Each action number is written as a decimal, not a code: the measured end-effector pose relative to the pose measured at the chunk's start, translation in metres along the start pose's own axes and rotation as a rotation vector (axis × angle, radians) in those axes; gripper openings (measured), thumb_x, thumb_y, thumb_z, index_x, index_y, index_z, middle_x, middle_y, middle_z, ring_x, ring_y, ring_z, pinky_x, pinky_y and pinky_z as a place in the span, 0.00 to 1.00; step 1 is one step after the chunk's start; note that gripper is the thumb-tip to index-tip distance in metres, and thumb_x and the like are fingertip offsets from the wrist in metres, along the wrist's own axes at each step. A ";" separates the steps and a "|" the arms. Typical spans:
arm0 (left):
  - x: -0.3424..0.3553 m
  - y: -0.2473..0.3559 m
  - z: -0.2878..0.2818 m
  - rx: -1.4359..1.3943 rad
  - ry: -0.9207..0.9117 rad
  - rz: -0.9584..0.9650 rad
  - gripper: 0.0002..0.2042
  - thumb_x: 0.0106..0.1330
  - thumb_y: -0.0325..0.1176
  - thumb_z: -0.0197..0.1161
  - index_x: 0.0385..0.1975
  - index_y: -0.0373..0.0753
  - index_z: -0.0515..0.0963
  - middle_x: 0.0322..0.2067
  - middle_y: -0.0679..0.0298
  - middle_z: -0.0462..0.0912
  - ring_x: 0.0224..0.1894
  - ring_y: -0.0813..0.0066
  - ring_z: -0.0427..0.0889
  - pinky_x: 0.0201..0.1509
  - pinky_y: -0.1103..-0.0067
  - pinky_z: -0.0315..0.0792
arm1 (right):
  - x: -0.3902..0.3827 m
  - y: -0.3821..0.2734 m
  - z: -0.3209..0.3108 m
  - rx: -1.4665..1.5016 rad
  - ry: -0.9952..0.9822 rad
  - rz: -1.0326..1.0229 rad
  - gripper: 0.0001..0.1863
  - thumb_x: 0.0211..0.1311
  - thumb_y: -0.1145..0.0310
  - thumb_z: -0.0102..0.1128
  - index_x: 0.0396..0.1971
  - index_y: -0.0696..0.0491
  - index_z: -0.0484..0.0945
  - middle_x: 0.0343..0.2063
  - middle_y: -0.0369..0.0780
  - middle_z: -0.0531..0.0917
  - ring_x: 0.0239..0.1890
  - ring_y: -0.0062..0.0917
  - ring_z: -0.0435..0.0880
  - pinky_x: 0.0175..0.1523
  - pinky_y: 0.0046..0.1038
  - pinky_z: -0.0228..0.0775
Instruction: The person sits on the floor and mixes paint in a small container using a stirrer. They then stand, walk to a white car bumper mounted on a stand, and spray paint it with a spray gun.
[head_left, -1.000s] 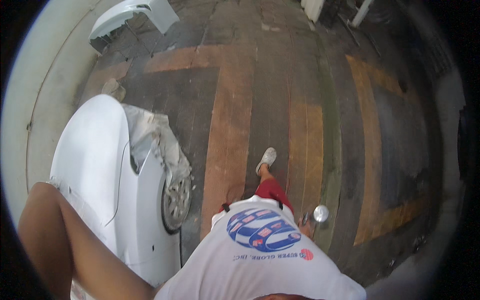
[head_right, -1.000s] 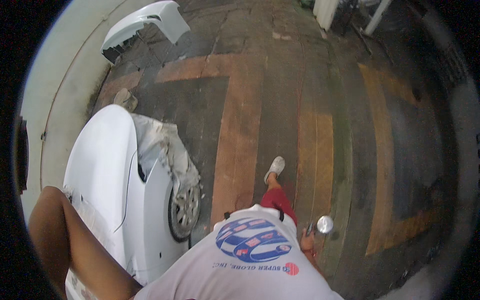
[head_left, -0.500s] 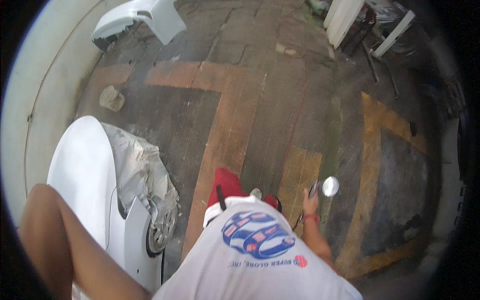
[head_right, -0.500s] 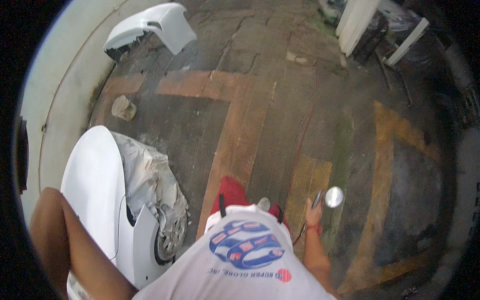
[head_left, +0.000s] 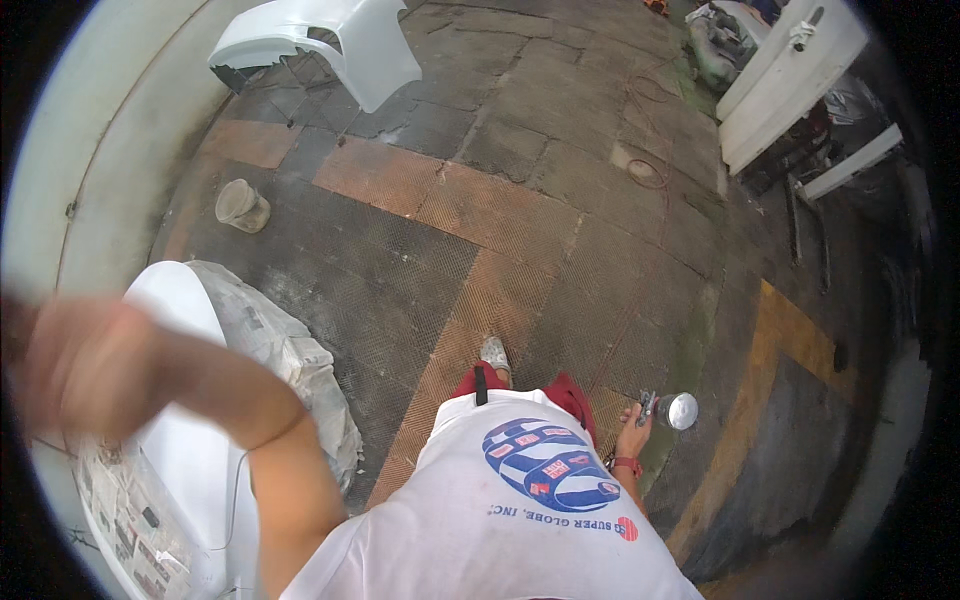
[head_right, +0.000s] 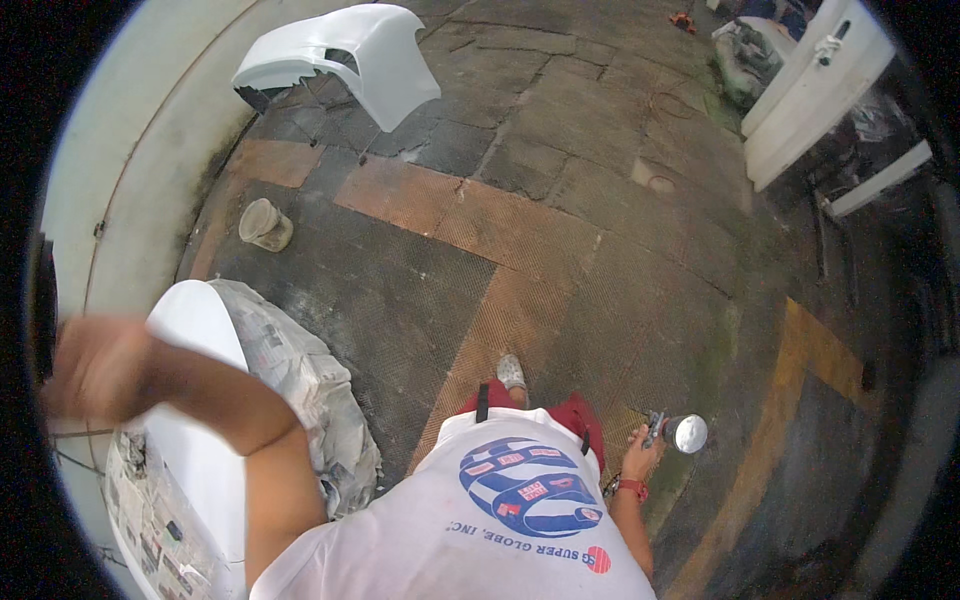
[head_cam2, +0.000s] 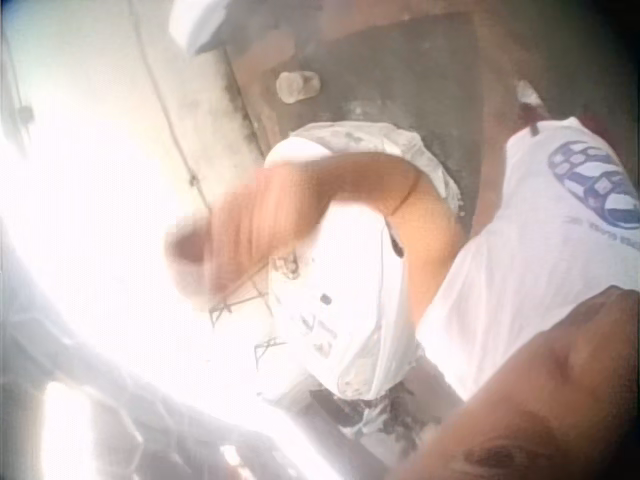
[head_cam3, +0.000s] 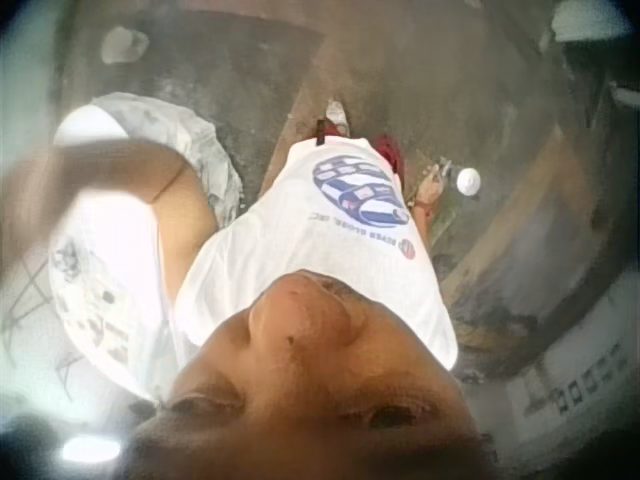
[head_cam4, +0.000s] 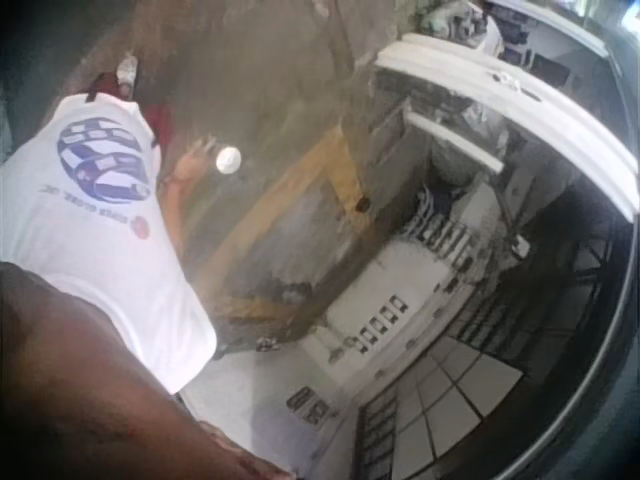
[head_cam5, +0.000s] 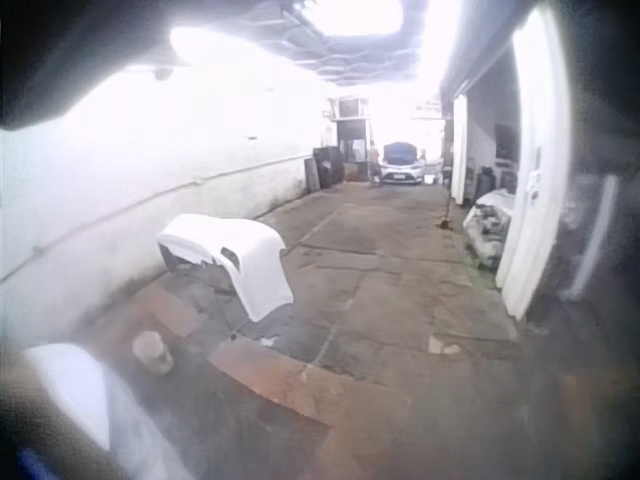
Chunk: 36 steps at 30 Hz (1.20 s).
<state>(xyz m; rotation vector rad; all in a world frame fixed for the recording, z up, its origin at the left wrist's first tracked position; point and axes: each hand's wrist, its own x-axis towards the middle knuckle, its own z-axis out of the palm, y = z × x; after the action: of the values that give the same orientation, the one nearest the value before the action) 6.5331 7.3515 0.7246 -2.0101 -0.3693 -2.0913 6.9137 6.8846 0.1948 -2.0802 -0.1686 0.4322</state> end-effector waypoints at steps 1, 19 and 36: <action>-0.025 -0.032 0.024 0.073 -0.019 -0.150 0.11 0.80 0.33 0.59 0.54 0.36 0.80 0.51 0.60 0.83 0.57 0.68 0.80 0.70 0.70 0.70 | 0.008 -0.015 0.013 -0.020 -0.010 0.010 0.36 0.83 0.60 0.57 0.84 0.48 0.57 0.38 0.39 0.84 0.35 0.20 0.83 0.42 0.27 0.79; -0.625 -0.166 0.180 0.211 -1.903 -1.913 0.32 0.74 0.48 0.67 0.68 0.30 0.74 0.66 0.44 0.80 0.68 0.50 0.81 0.73 0.65 0.73 | 0.383 -0.214 0.256 -0.106 -0.225 0.172 0.35 0.80 0.59 0.63 0.79 0.53 0.63 0.28 0.34 0.79 0.26 0.17 0.77 0.32 0.22 0.73; -0.689 -0.402 0.504 0.307 -1.341 -2.271 0.30 0.73 0.51 0.66 0.67 0.35 0.78 0.64 0.49 0.83 0.69 0.55 0.80 0.74 0.64 0.71 | 0.769 -0.472 0.542 -0.132 -0.245 -0.049 0.27 0.81 0.58 0.60 0.68 0.60 0.73 0.31 0.38 0.84 0.30 0.21 0.82 0.36 0.27 0.76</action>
<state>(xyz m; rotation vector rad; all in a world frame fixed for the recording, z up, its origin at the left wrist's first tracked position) 6.9076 7.8844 0.0418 0.9392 1.7299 -0.2083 7.4519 7.7886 0.1606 -2.1423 -0.4015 0.6618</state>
